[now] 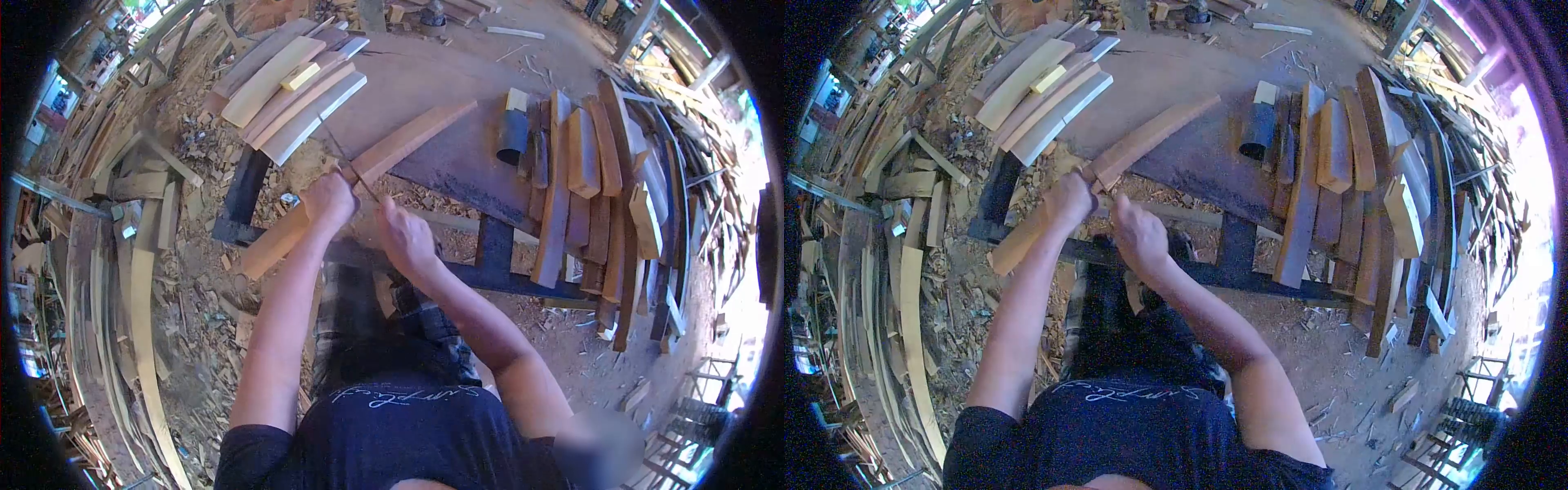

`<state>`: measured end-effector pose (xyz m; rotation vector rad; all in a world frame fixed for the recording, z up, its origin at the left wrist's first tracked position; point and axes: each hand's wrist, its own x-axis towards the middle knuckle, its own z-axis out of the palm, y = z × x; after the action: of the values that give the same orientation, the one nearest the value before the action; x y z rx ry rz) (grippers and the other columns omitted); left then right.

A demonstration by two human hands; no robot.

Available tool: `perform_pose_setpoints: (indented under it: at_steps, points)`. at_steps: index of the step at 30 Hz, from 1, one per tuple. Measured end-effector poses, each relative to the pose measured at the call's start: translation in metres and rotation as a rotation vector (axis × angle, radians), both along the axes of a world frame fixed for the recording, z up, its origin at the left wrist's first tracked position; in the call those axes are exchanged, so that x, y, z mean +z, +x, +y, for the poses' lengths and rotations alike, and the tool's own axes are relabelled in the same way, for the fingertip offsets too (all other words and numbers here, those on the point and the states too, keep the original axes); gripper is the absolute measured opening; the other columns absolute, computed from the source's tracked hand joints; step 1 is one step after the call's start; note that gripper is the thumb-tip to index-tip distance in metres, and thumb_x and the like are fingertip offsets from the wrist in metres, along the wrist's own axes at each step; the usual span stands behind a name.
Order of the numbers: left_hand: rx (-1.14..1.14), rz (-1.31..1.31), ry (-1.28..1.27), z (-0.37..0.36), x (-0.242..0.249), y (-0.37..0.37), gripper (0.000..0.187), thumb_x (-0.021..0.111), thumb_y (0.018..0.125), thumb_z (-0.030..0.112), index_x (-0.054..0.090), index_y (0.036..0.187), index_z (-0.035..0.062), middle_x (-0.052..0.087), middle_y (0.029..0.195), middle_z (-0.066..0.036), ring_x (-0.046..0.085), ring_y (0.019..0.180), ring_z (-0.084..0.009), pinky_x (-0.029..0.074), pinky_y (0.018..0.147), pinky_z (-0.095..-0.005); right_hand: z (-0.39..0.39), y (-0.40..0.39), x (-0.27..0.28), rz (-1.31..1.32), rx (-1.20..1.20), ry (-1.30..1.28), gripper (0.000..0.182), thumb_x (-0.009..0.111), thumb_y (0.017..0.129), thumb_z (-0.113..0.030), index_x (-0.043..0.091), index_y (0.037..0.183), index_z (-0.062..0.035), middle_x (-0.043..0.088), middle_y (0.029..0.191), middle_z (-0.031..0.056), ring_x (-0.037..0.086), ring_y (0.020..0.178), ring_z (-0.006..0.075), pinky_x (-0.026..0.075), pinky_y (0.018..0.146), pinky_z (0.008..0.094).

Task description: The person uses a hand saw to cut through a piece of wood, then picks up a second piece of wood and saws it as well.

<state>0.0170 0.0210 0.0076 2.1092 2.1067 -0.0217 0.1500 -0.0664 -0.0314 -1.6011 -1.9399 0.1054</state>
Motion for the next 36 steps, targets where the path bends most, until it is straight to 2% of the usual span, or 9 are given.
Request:
perform_pose_setpoints:
  at_steps: [6, 8, 12, 14, 17, 24, 30, 34, 36]
  points:
    - [-0.005, -0.019, 0.073, -0.001, -0.005, -0.004, 0.034, 0.070, 0.072, 0.025, 0.064, 0.097, 0.0023, 0.067, 0.092, -0.017, 0.066, 0.090, -0.0323, 0.051, 0.078, -0.0454, -0.002, 0.002, -0.006, -0.065, -0.042, -0.077, 0.021, 0.053, 0.084, -0.015, 0.045, 0.101, -0.0067, 0.060, 0.065, 0.0118, 0.064, 0.064, 0.0308, 0.052, 0.057, 0.0428]
    - [0.011, 0.005, 0.141, 0.007, -0.018, -0.002, 0.032, 0.071, 0.072, 0.025, 0.066, 0.092, 0.0015, 0.068, 0.087, -0.019, 0.067, 0.085, -0.0331, 0.053, 0.075, -0.0433, -0.005, 0.009, 0.004, -0.012, 0.000, -0.116, 0.018, 0.052, 0.085, -0.016, 0.046, 0.098, -0.0036, 0.061, 0.065, 0.0186, 0.062, 0.057, 0.0364, 0.051, 0.052, 0.0454]
    - [0.020, -0.123, -0.005, 0.001, -0.009, -0.006, 0.022, 0.059, 0.079, 0.017, 0.069, 0.089, 0.0006, 0.067, 0.094, -0.020, 0.065, 0.093, -0.0339, 0.048, 0.088, -0.0449, 0.024, -0.009, 0.000, -0.014, 0.045, -0.045, 0.019, 0.049, 0.090, -0.019, 0.045, 0.101, -0.0037, 0.061, 0.065, 0.0189, 0.062, 0.057, 0.0374, 0.050, 0.051, 0.0472]
    - [0.136, -0.234, 0.056, 0.018, -0.043, -0.013, 0.025, 0.059, 0.079, 0.020, 0.068, 0.092, 0.0012, 0.067, 0.095, -0.019, 0.066, 0.091, -0.0340, 0.044, 0.091, -0.0516, 0.020, -0.007, 0.009, 0.054, 0.063, -0.094, 0.023, 0.058, 0.084, -0.017, 0.045, 0.099, -0.0051, 0.062, 0.070, 0.0174, 0.063, 0.064, 0.0360, 0.051, 0.057, 0.0455]
    - [0.026, -0.024, 0.047, 0.001, -0.006, -0.003, 0.032, 0.064, 0.075, 0.024, 0.066, 0.098, 0.0018, 0.067, 0.098, -0.017, 0.065, 0.092, -0.0327, 0.034, 0.093, -0.0644, -0.003, 0.007, 0.013, 0.046, 0.061, -0.141, 0.022, 0.057, 0.084, -0.017, 0.045, 0.098, -0.0050, 0.061, 0.068, 0.0173, 0.063, 0.064, 0.0355, 0.051, 0.056, 0.0447]
    - [0.001, -0.078, 0.225, 0.002, -0.022, -0.007, 0.031, 0.068, 0.072, 0.020, 0.064, 0.096, 0.0011, 0.067, 0.085, -0.018, 0.066, 0.083, -0.0328, 0.048, 0.075, -0.0527, 0.020, -0.007, 0.016, -0.036, 0.026, -0.230, 0.016, 0.048, 0.092, -0.020, 0.044, 0.095, -0.0049, 0.062, 0.070, 0.0217, 0.062, 0.066, 0.0408, 0.049, 0.060, 0.0505]
    - [-0.008, -0.109, 0.135, -0.001, -0.017, -0.006, 0.030, 0.068, 0.071, 0.020, 0.063, 0.093, 0.0003, 0.068, 0.087, -0.018, 0.067, 0.081, -0.0316, 0.051, 0.075, -0.0459, -0.014, 0.013, 0.021, -0.088, -0.004, -0.232, 0.013, 0.047, 0.091, -0.017, 0.046, 0.093, -0.0044, 0.062, 0.067, 0.0197, 0.063, 0.065, 0.0390, 0.050, 0.057, 0.0483]
    - [0.000, -0.116, 0.152, 0.005, -0.023, -0.007, 0.029, 0.068, 0.071, 0.020, 0.064, 0.091, -0.0009, 0.068, 0.087, -0.018, 0.067, 0.082, -0.0320, 0.049, 0.079, -0.0486, -0.010, 0.000, 0.030, -0.054, -0.016, -0.299, 0.018, 0.046, 0.094, -0.022, 0.046, 0.091, -0.0039, 0.062, 0.071, 0.0232, 0.063, 0.070, 0.0424, 0.049, 0.062, 0.0521]
    - [0.002, -0.146, 0.199, 0.001, -0.022, -0.007, 0.019, 0.059, 0.071, 0.013, 0.068, 0.083, 0.0006, 0.068, 0.082, -0.017, 0.067, 0.081, -0.0322, 0.041, 0.083, -0.0587, -0.015, 0.005, 0.032, -0.057, -0.008, -0.300, 0.018, 0.046, 0.094, -0.022, 0.046, 0.092, -0.0038, 0.062, 0.071, 0.0232, 0.063, 0.070, 0.0422, 0.049, 0.062, 0.0522]
